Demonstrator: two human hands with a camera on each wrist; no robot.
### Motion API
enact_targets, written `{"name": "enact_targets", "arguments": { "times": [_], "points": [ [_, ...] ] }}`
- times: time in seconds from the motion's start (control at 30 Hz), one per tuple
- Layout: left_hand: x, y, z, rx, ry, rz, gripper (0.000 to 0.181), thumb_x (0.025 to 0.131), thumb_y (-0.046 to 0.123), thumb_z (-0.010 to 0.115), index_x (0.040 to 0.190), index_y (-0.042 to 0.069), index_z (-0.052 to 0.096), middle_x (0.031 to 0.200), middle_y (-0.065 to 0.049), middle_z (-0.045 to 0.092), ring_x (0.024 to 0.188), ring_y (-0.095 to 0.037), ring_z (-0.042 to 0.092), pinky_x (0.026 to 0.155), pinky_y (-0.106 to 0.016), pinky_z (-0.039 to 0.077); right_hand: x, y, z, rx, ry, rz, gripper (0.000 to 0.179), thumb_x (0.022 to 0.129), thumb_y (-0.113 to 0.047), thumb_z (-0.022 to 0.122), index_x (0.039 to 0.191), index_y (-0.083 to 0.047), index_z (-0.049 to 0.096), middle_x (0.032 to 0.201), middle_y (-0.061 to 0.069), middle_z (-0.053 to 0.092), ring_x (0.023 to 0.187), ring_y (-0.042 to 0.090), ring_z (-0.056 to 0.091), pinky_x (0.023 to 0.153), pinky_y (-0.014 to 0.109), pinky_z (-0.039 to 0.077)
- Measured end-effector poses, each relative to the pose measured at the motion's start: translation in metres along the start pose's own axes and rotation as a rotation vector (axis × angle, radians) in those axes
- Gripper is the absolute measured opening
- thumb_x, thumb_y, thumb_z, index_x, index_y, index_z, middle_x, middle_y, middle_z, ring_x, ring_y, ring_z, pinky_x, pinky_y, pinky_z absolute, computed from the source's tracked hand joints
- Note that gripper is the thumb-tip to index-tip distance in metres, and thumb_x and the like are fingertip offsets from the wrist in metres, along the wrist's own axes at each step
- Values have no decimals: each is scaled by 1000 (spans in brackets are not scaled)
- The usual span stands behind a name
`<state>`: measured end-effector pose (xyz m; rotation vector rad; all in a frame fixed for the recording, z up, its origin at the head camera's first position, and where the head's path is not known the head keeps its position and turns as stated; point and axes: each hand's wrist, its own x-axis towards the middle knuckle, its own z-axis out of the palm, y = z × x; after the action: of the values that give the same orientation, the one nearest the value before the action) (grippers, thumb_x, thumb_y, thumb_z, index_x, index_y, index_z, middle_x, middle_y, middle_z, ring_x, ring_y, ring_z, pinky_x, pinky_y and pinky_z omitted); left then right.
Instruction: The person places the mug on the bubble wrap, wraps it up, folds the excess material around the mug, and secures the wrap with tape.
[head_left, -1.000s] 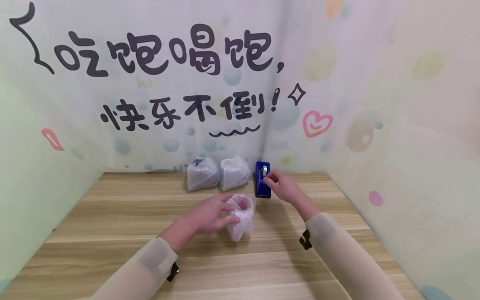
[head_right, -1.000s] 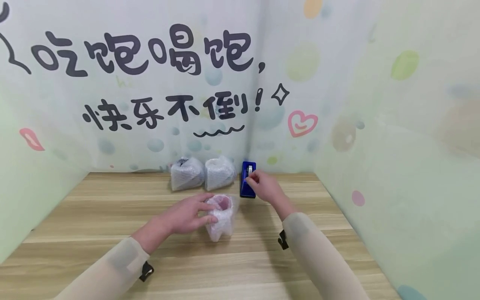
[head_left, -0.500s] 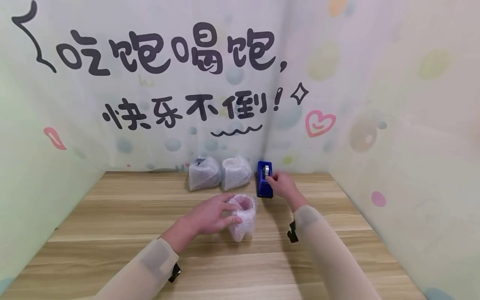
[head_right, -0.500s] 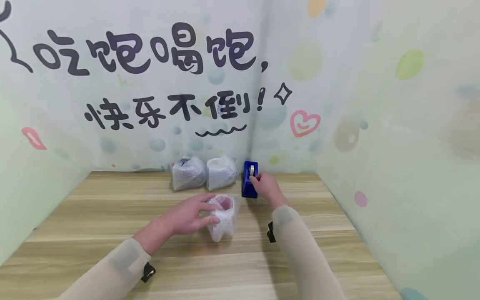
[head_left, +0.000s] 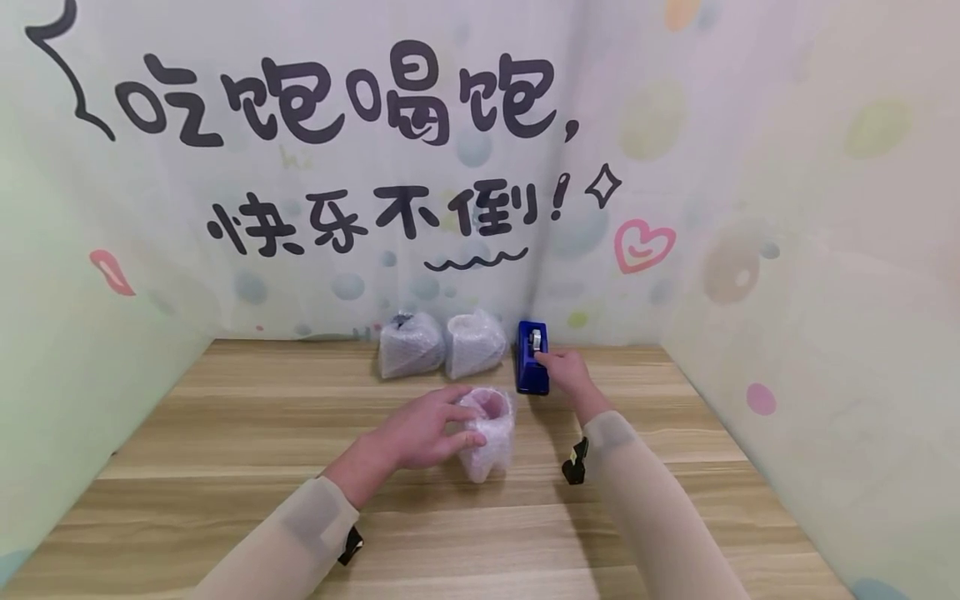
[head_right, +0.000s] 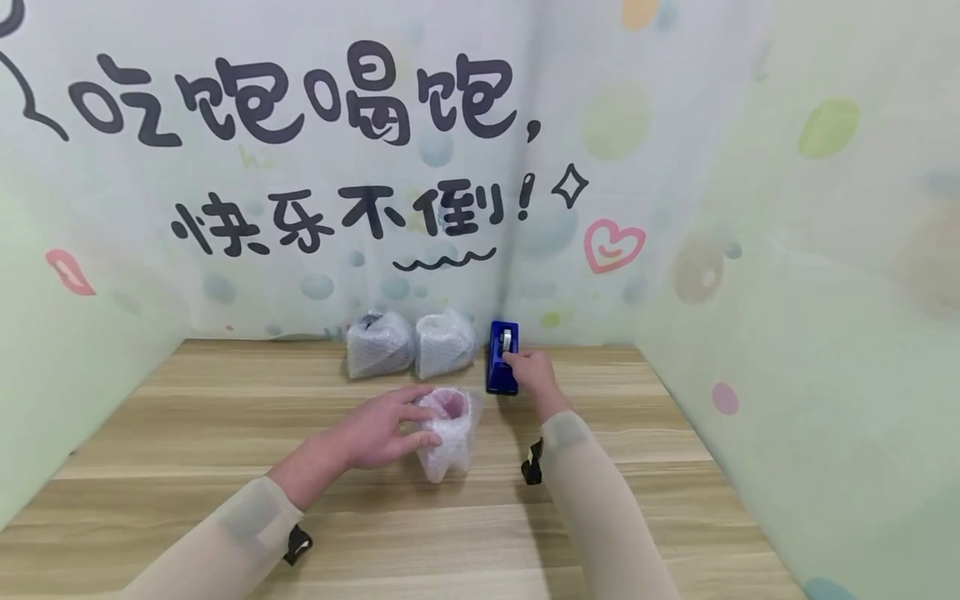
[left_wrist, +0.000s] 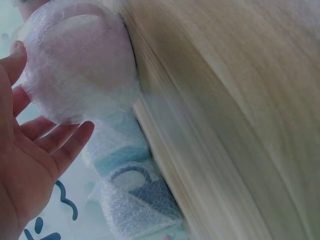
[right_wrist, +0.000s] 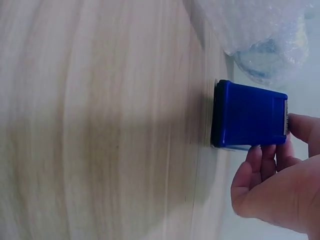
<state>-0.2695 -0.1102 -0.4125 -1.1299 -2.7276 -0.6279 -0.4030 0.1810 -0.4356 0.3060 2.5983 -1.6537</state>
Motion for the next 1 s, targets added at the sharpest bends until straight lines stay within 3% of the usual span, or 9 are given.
{"name": "enact_targets", "arguments": {
  "times": [0.2, 0.3, 0.37, 0.47, 0.53, 0.63, 0.7, 0.77, 1.0],
  "points": [
    [1, 0, 0, 9, -16, -19, 47, 107, 48, 68, 137, 13, 78, 162, -24, 56, 147, -44, 58, 123, -58, 47, -2, -6, -2, -66, 1, -8, 45, 112, -30, 60, 137, 6, 70, 148, 25, 66, 140, 36, 59, 125, 54, 45],
    [0, 1, 0, 7, -21, -30, 47, 107, 48, 68, 138, 14, 77, 162, -24, 56, 147, -44, 57, 123, -58, 47, 0, -10, -4, -181, 6, -49, 38, 112, -31, 59, 101, 3, 73, 104, 14, 72, 104, 27, 63, 97, 43, 56],
    [-1, 1, 0, 6, -22, -36, 48, 107, 48, 68, 139, 14, 77, 163, -24, 55, 148, -44, 57, 124, -58, 47, 2, -11, -5, -238, 2, -64, 42, 111, -32, 59, 79, -4, 61, 78, 3, 57, 82, 21, 53, 76, 35, 49],
    [-1, 1, 0, 6, -23, -39, 48, 107, 48, 68, 139, 14, 77, 163, -24, 55, 148, -44, 57, 124, -59, 47, 7, -10, -6, -267, -15, -67, 49, 111, -32, 58, 68, -15, 40, 65, -6, 33, 67, 16, 38, 65, 32, 35],
    [-1, 1, 0, 3, -23, -42, 48, 107, 48, 68, 140, 14, 76, 163, -24, 55, 148, -45, 56, 124, -59, 46, 7, -10, -8, -282, -26, -71, 50, 112, -32, 56, 68, -16, 39, 65, -6, 32, 66, 16, 37, 68, 36, 38],
    [-1, 2, 0, -1, -23, -42, 49, 107, 48, 68, 140, 13, 76, 163, -24, 55, 148, -45, 56, 124, -59, 46, 3, -13, -11, -351, -31, -87, 50, 113, -36, 53, 69, -17, 41, 67, -4, 38, 72, 19, 45, 103, 53, 51],
    [-1, 2, 0, -6, -22, -42, 49, 107, 48, 68, 140, 13, 76, 163, -25, 55, 148, -45, 56, 124, -59, 46, 0, -16, -13, -403, -37, -93, 49, 114, -38, 50, 71, -17, 44, 72, -1, 46, 79, 23, 53, 125, 71, 34],
    [-1, 2, 0, -7, -21, -39, 49, 107, 48, 68, 139, 12, 76, 162, -25, 55, 148, -45, 56, 124, -59, 46, -2, -20, -15, -459, -45, -97, 47, 115, -40, 46, 76, -13, 51, 81, 4, 56, 88, 28, 61, 128, 82, 17],
    [-2, 1, 1, -8, -8, -33, 48, 106, 47, 69, 139, 13, 77, 162, -24, 56, 147, -44, 58, 123, -59, 47, -7, -35, -20, -403, -127, -125, 48, 112, -30, 46, 131, 9, 67, 128, 22, 76, 134, 43, 64, 122, 61, 47]
  ]
}}
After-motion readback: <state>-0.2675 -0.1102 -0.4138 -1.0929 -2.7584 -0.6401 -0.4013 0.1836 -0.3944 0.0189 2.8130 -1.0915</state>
